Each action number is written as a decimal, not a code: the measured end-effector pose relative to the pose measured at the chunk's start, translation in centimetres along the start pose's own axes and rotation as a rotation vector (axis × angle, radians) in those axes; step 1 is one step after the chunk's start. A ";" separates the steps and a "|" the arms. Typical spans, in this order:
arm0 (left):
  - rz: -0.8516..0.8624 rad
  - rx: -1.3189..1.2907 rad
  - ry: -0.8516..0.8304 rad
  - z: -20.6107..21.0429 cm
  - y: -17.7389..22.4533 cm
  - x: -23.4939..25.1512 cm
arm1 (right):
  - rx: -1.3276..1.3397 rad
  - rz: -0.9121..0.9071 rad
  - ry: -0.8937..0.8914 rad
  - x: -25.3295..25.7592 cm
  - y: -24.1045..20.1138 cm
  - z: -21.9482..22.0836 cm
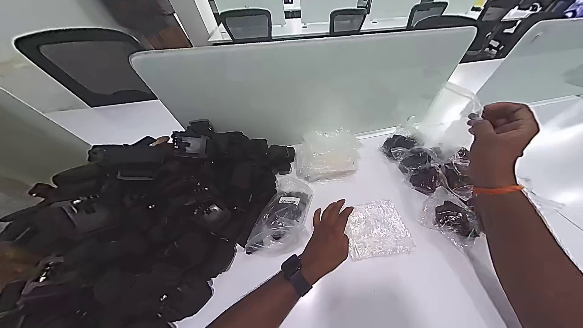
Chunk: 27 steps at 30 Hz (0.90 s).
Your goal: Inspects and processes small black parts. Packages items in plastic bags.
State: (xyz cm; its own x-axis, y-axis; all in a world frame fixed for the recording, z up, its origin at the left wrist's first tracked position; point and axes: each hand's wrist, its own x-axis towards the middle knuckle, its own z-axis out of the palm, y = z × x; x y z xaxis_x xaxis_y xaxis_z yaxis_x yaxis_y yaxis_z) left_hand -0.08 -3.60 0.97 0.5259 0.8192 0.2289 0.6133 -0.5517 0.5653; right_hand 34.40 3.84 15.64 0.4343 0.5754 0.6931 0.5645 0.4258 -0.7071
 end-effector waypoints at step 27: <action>-0.044 -0.010 -0.001 0.1 -0.4 0.1 | -0.369 -0.630 -1.017 -19.9 -3.9 1.2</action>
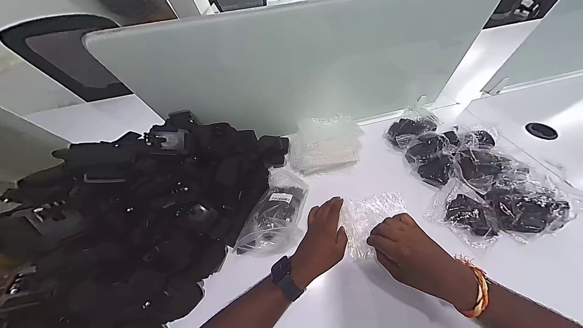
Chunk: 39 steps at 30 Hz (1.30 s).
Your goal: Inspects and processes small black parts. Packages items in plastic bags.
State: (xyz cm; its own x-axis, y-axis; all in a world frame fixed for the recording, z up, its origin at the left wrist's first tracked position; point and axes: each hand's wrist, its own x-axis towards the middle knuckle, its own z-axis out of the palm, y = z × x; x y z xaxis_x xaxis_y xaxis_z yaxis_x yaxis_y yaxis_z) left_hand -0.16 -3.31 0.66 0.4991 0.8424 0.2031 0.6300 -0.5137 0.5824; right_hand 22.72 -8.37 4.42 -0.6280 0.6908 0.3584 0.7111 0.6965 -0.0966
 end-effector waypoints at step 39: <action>0.028 0.392 -0.288 -0.6 1.6 0.0 | 0.049 0.419 -0.449 0.7 5.0 1.0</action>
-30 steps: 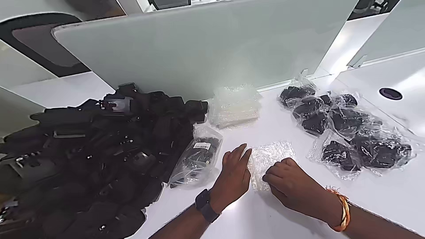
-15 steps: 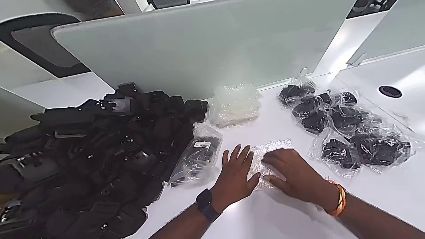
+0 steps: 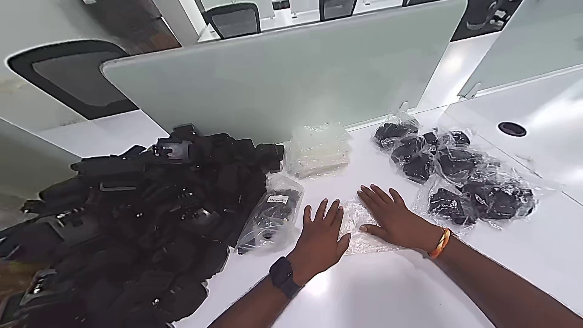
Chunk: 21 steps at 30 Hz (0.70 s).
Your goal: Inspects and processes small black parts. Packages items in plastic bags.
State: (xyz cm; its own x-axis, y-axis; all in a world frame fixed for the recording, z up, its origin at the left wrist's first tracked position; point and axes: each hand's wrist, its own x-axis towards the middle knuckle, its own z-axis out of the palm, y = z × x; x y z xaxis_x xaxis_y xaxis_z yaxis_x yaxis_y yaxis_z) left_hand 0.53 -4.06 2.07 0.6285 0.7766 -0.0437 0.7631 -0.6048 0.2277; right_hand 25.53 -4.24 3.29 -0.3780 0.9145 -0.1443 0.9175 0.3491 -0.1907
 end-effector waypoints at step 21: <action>-0.033 0.206 -0.063 0.0 1.0 -0.3 | 0.049 -0.051 0.105 -1.1 -2.8 2.7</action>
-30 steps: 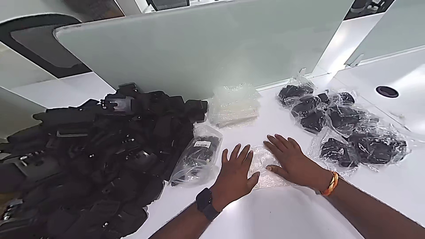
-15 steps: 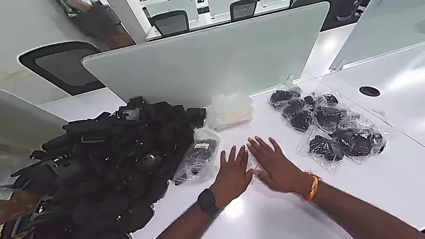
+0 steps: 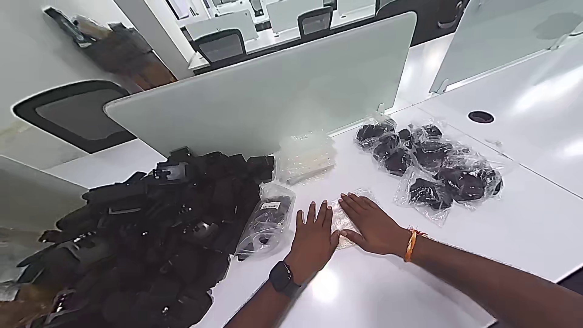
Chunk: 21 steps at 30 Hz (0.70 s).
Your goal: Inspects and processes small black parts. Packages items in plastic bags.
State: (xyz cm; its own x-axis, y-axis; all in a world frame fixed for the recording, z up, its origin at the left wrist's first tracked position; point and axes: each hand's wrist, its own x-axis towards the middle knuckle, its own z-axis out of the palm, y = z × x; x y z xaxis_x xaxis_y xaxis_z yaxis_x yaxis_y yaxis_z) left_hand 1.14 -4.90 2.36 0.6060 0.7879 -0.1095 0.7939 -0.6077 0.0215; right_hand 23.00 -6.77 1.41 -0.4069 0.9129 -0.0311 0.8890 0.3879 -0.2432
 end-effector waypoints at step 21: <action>0.013 -0.125 0.010 -0.1 -0.1 -0.3 | 0.029 -0.105 0.315 0.2 -7.3 -6.2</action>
State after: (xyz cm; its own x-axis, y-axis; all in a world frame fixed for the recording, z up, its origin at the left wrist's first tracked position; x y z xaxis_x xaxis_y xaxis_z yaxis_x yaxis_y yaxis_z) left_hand 0.89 -5.04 2.47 0.6159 0.7817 -0.0983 0.7859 -0.6007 0.1469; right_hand 17.78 -8.65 9.19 -0.4070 0.8642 0.2957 0.8376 0.4822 -0.2565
